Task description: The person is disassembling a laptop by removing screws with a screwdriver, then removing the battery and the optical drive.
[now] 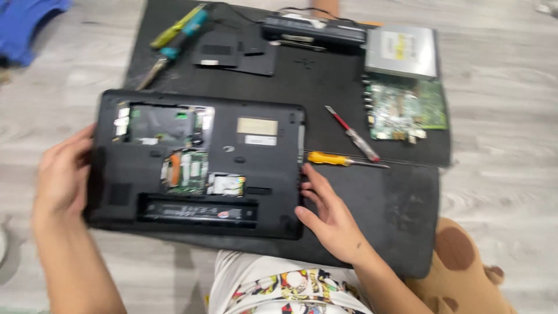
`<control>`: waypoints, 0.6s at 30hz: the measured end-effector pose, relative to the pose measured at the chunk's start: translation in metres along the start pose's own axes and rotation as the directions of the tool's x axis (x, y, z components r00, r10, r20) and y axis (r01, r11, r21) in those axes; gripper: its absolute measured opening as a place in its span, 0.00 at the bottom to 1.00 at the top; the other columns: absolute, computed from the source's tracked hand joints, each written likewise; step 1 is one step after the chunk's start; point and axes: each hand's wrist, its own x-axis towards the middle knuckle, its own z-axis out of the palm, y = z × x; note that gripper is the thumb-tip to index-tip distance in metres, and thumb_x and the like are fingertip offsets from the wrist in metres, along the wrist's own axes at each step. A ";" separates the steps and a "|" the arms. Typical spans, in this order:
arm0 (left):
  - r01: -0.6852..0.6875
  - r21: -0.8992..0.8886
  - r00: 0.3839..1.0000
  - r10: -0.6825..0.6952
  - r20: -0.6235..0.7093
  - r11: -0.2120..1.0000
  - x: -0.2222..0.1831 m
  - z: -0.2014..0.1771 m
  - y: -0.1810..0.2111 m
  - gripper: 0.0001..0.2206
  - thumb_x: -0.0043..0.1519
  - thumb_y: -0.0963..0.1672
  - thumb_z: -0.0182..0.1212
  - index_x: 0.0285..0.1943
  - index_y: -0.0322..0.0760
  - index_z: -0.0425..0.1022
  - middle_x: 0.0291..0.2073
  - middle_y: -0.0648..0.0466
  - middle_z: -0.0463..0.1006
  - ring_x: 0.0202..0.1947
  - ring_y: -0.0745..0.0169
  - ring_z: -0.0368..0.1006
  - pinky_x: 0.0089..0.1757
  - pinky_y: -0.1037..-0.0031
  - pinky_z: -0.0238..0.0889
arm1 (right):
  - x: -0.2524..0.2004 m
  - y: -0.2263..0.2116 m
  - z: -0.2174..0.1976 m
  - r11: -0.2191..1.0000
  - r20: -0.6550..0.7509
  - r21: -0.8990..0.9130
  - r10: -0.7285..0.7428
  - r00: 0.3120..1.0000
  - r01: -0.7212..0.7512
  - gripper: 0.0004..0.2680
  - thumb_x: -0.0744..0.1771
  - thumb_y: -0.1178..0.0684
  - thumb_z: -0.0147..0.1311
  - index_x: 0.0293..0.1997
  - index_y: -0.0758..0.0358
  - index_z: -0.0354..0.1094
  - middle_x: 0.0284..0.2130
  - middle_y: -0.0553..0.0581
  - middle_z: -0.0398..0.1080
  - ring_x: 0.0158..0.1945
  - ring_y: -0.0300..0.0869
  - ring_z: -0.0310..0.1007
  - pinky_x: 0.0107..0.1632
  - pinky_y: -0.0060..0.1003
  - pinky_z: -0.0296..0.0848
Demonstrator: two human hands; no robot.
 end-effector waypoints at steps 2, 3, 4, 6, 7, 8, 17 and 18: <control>0.000 -0.084 1.000 0.002 0.023 0.996 -0.007 0.009 0.018 0.22 0.61 0.39 0.44 0.66 0.29 0.66 0.60 0.47 0.72 0.59 0.64 0.67 0.59 0.81 0.56 | 0.003 0.000 0.011 0.941 -0.074 -0.336 -0.053 0.996 0.026 0.27 0.63 0.59 0.52 0.71 0.70 0.45 0.68 0.63 0.51 0.65 0.49 0.59 0.65 0.41 0.59; -0.008 -0.082 1.000 0.008 -0.009 0.997 -0.015 0.003 0.028 0.22 0.61 0.39 0.44 0.66 0.29 0.66 0.60 0.47 0.72 0.59 0.64 0.67 0.59 0.81 0.56 | 0.003 0.000 0.015 0.943 -0.043 -0.330 -0.057 0.997 0.040 0.27 0.63 0.59 0.52 0.71 0.70 0.45 0.68 0.63 0.51 0.65 0.49 0.59 0.65 0.41 0.59; -0.035 -0.166 0.999 0.041 0.034 0.985 -0.023 -0.003 0.038 0.28 0.58 0.37 0.42 0.71 0.27 0.60 0.60 0.42 0.72 0.57 0.62 0.69 0.56 0.82 0.59 | 0.002 0.000 0.018 0.850 -0.042 -0.523 -0.086 0.995 0.051 0.30 0.62 0.57 0.54 0.72 0.69 0.43 0.69 0.65 0.50 0.67 0.52 0.55 0.65 0.43 0.57; -0.070 -0.245 0.996 0.083 0.042 0.967 -0.045 -0.012 0.058 0.34 0.54 0.36 0.40 0.76 0.25 0.54 0.60 0.37 0.71 0.54 0.60 0.70 0.54 0.82 0.61 | 0.001 0.001 0.025 0.723 -0.004 -0.685 -0.122 0.993 0.086 0.33 0.61 0.55 0.56 0.73 0.69 0.40 0.70 0.68 0.49 0.69 0.55 0.51 0.65 0.45 0.54; -0.106 -0.254 0.990 0.125 0.063 0.961 -0.055 -0.014 0.068 0.35 0.52 0.36 0.40 0.77 0.29 0.54 0.61 0.39 0.71 0.47 0.67 0.69 0.47 0.88 0.58 | 0.001 0.001 0.028 0.705 -0.032 -0.705 -0.131 0.991 0.071 0.33 0.61 0.55 0.56 0.73 0.68 0.40 0.70 0.67 0.49 0.69 0.55 0.51 0.65 0.46 0.53; -0.141 -0.263 0.982 0.168 0.084 0.954 -0.066 -0.016 0.079 0.37 0.51 0.36 0.41 0.78 0.32 0.54 0.62 0.40 0.71 0.41 0.74 0.67 0.40 0.93 0.54 | 0.001 0.001 0.031 0.688 -0.059 -0.724 -0.141 0.988 0.055 0.33 0.61 0.54 0.56 0.74 0.67 0.39 0.70 0.67 0.50 0.69 0.55 0.50 0.65 0.46 0.53; -0.226 -0.657 0.913 0.391 0.114 0.720 -0.118 0.025 0.125 0.41 0.44 0.38 0.49 0.75 0.31 0.49 0.70 0.29 0.60 0.65 0.44 0.63 0.60 0.69 0.57 | 0.000 0.016 0.031 0.731 -0.063 -0.679 -0.152 0.986 0.069 0.34 0.63 0.56 0.45 0.75 0.66 0.22 0.71 0.74 0.40 0.70 0.61 0.45 0.67 0.51 0.44; -0.216 -0.659 0.916 0.383 0.119 0.721 -0.115 0.019 0.122 0.41 0.44 0.38 0.49 0.75 0.31 0.49 0.70 0.29 0.60 0.65 0.44 0.63 0.60 0.69 0.57 | 0.000 0.010 0.034 0.730 -0.068 -0.681 -0.143 0.987 0.059 0.34 0.63 0.56 0.45 0.75 0.66 0.22 0.71 0.74 0.40 0.70 0.61 0.45 0.67 0.51 0.44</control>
